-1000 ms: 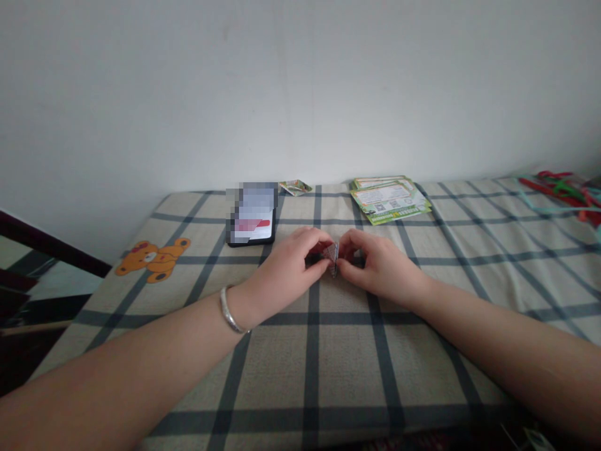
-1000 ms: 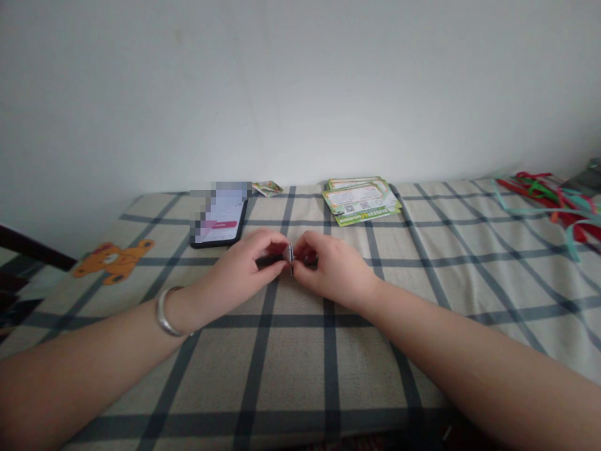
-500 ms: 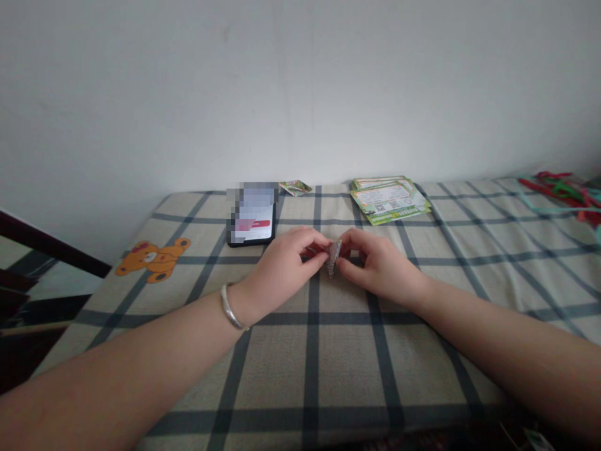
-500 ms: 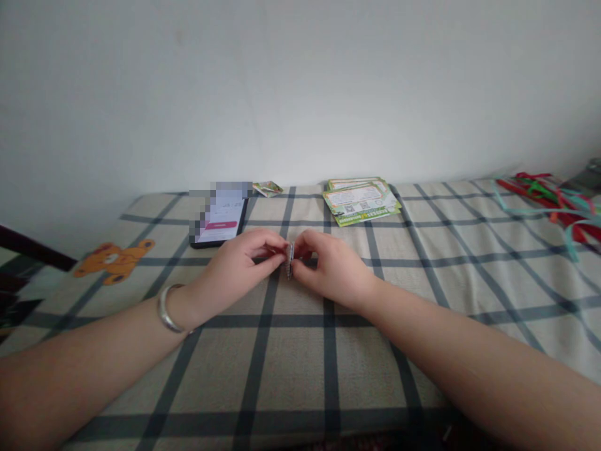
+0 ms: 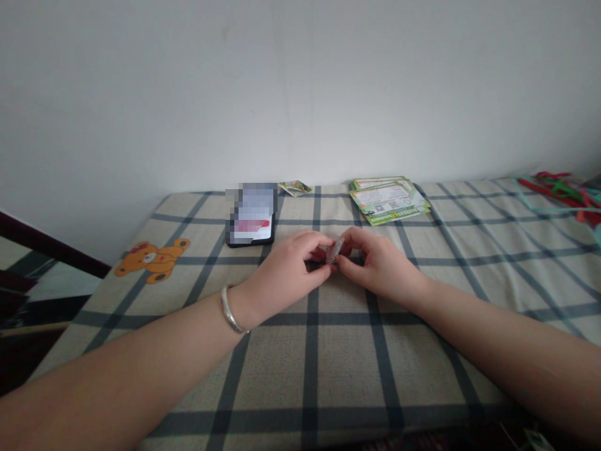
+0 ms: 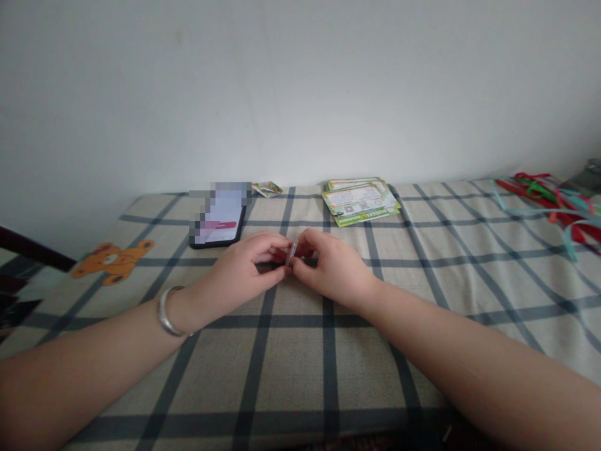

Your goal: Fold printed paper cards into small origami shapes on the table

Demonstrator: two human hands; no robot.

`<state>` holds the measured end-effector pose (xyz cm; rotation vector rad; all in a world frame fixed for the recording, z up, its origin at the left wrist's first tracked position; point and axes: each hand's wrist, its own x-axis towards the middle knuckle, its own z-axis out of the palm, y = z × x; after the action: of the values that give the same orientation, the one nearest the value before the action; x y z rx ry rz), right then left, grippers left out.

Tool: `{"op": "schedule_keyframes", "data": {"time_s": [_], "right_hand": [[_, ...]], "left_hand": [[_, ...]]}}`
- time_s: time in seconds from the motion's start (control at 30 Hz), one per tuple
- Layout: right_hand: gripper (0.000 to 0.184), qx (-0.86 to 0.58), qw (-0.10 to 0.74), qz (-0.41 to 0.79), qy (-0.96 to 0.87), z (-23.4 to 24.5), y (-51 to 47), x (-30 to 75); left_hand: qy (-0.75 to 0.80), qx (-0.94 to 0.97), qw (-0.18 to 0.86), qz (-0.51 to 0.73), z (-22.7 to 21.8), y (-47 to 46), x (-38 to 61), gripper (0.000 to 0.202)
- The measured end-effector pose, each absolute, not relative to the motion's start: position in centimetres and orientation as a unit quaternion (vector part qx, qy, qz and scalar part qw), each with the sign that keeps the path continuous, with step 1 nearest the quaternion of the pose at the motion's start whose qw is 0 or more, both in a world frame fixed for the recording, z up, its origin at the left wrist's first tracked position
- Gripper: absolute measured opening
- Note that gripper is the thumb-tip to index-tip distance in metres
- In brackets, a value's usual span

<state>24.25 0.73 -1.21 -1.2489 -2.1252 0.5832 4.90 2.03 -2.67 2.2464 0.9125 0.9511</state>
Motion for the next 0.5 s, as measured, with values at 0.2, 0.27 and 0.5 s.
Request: {"op": "schedule_keyframes", "data": {"time_s": [0.2,0.27,0.5], "right_hand": [[0.007,-0.485,0.273,0.194,-0.808,-1.00,0.45,24.07],[0.007,-0.490,0.271,0.181,-0.809,-0.99,0.37,24.03],[0.007,-0.500,0.283,0.152,-0.804,-1.15,0.41,24.12]], "left_hand": [[0.339,0.819,0.291,0.361,-2.71,2.01,5.05,0.029],[0.335,0.810,0.314,0.366,-2.83,2.05,5.12,0.030],[0.346,0.782,0.363,0.370,-2.93,2.16,5.21,0.022]]}}
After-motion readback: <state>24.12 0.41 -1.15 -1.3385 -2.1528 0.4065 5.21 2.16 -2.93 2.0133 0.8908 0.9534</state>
